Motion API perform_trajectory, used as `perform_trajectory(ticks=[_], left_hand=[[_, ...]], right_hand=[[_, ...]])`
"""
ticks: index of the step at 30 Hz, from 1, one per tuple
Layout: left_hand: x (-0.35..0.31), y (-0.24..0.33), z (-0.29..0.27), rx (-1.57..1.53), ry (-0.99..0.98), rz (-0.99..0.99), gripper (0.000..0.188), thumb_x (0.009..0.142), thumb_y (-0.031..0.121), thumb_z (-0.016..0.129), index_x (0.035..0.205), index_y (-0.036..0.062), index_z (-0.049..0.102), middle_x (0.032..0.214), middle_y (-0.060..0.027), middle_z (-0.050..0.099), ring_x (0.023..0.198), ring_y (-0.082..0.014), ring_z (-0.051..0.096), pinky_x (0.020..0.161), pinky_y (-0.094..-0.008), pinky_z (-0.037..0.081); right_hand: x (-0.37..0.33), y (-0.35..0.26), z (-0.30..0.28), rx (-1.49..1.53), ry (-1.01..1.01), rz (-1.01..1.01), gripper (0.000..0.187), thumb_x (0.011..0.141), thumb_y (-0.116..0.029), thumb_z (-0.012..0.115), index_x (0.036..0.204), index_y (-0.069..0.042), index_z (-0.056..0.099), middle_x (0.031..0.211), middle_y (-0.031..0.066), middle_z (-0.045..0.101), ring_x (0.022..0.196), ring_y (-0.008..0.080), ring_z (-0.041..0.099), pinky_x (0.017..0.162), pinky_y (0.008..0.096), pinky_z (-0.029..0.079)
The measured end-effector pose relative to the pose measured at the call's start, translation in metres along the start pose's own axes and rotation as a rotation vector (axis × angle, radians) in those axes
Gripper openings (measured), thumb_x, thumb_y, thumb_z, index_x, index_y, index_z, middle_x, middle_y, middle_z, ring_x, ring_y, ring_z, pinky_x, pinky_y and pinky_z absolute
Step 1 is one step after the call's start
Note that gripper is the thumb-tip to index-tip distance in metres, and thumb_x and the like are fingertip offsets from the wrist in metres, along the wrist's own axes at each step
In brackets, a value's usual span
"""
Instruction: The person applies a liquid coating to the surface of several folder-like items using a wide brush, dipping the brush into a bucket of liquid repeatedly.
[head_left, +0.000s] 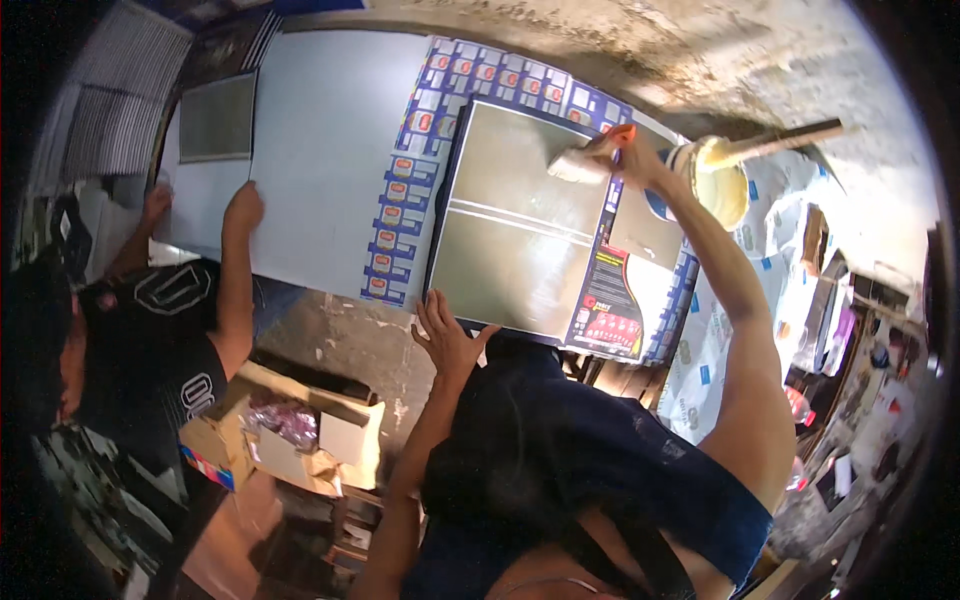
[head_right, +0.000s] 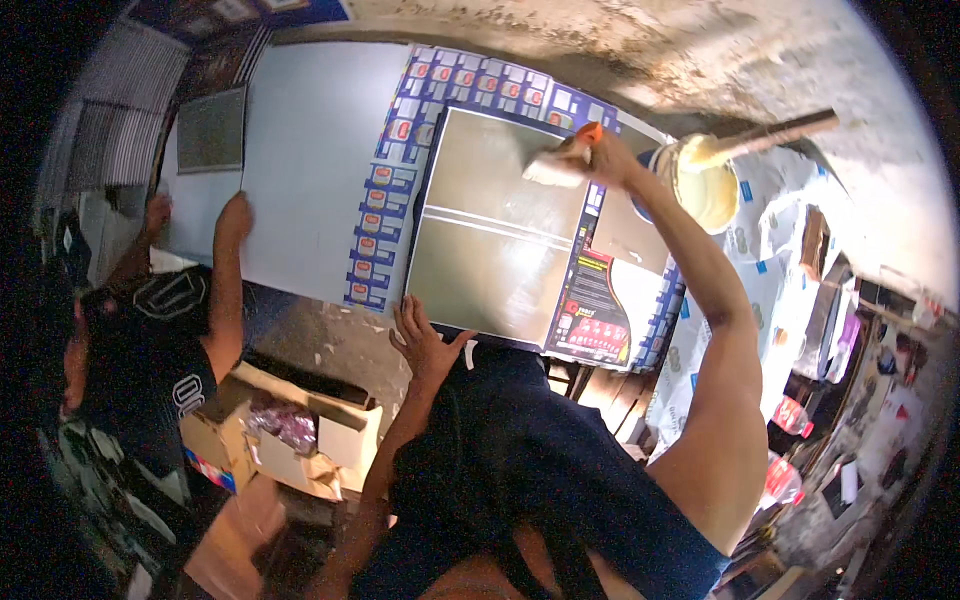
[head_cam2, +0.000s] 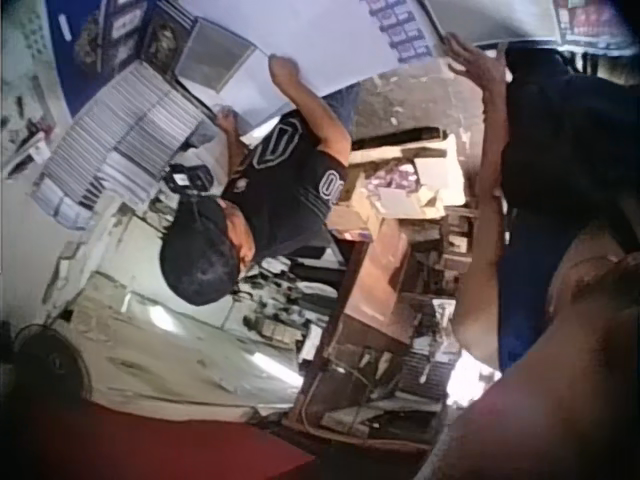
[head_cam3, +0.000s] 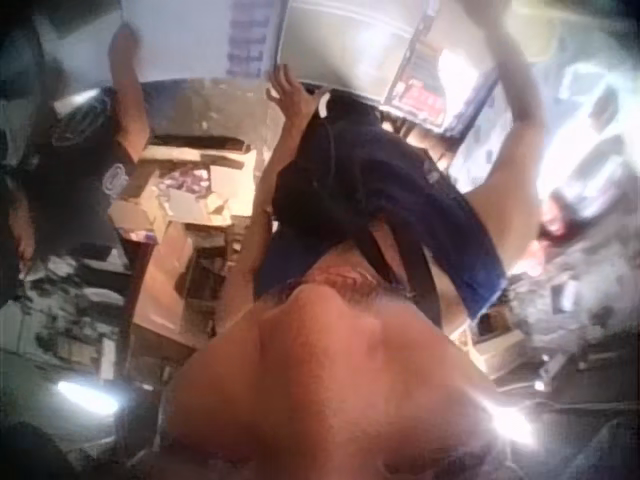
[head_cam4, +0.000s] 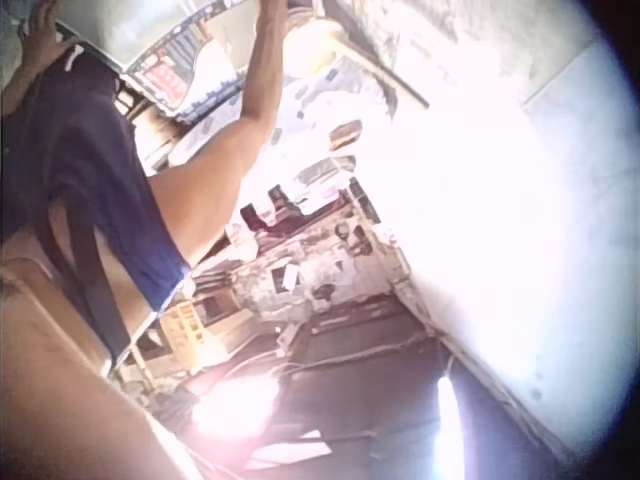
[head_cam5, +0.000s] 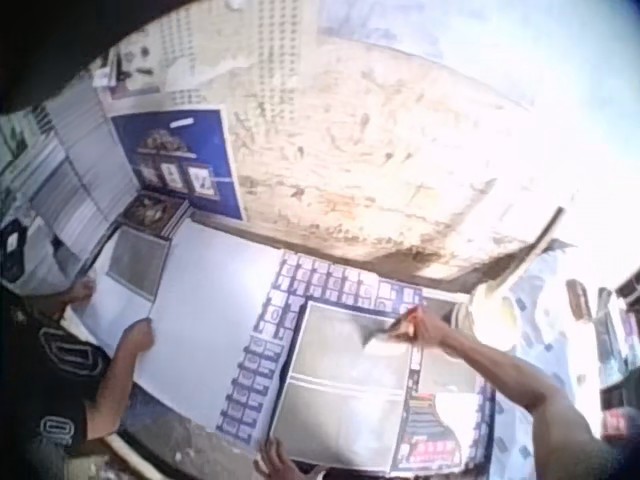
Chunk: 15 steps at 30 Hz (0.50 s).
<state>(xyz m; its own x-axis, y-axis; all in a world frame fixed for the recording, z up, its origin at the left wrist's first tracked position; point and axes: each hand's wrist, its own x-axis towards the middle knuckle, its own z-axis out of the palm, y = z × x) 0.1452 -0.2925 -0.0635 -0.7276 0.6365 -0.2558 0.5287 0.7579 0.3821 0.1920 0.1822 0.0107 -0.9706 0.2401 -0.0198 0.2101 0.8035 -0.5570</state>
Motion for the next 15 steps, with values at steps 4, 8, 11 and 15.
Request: perform_trajectory(ticks=[4, 8, 11, 15], left_hand=[[0.006, 0.005, -0.008, 0.014, -0.061, -0.036, 0.130, 0.063, 0.073, 0.074, 0.152, -0.0004, 0.016, 0.154, -0.0189, 0.022, 0.145, -0.0402, 0.015, 0.107, -0.0701, 0.018], [0.003, 0.002, -0.002, 0.045, -0.050, -0.066, 0.129, 0.062, 0.075, 0.073, 0.152, -0.0002, 0.018, 0.154, -0.0177, 0.023, 0.144, -0.0379, 0.019, 0.108, -0.0686, 0.020], [0.005, 0.006, -0.004, 0.057, -0.049, -0.076, 0.129, 0.062, 0.076, 0.071, 0.152, -0.0001, 0.018, 0.155, -0.0168, 0.023, 0.144, -0.0375, 0.019, 0.108, -0.0681, 0.021], [0.007, 0.006, -0.007, 0.063, -0.106, -0.122, 0.129, 0.062, 0.077, 0.070, 0.152, 0.0006, 0.018, 0.156, -0.0164, 0.022, 0.145, -0.0375, 0.018, 0.109, -0.0674, 0.020]], right_hand=[[0.062, 0.031, -0.007, -0.480, 0.173, -0.093, 0.024, 0.085, -0.035, 0.072, 0.098, -0.015, 0.071, 0.094, 0.0104, 0.068, 0.098, 0.0324, 0.064, 0.086, 0.0453, 0.050], [0.121, -0.052, 0.038, -0.093, -0.217, -0.274, 0.031, 0.086, -0.041, 0.070, 0.102, -0.014, 0.070, 0.097, 0.0143, 0.068, 0.105, 0.0302, 0.063, 0.087, 0.0426, 0.050], [0.202, -0.041, 0.054, -0.366, -0.364, -0.170, 0.037, 0.088, -0.048, 0.065, 0.098, -0.013, 0.070, 0.090, 0.0122, 0.070, 0.092, 0.0285, 0.067, 0.080, 0.0419, 0.052], [0.213, -0.090, 0.036, -0.352, -0.029, -0.512, 0.046, 0.086, -0.052, 0.066, 0.101, -0.009, 0.066, 0.090, 0.0109, 0.070, 0.087, 0.0289, 0.069, 0.077, 0.0436, 0.054]])
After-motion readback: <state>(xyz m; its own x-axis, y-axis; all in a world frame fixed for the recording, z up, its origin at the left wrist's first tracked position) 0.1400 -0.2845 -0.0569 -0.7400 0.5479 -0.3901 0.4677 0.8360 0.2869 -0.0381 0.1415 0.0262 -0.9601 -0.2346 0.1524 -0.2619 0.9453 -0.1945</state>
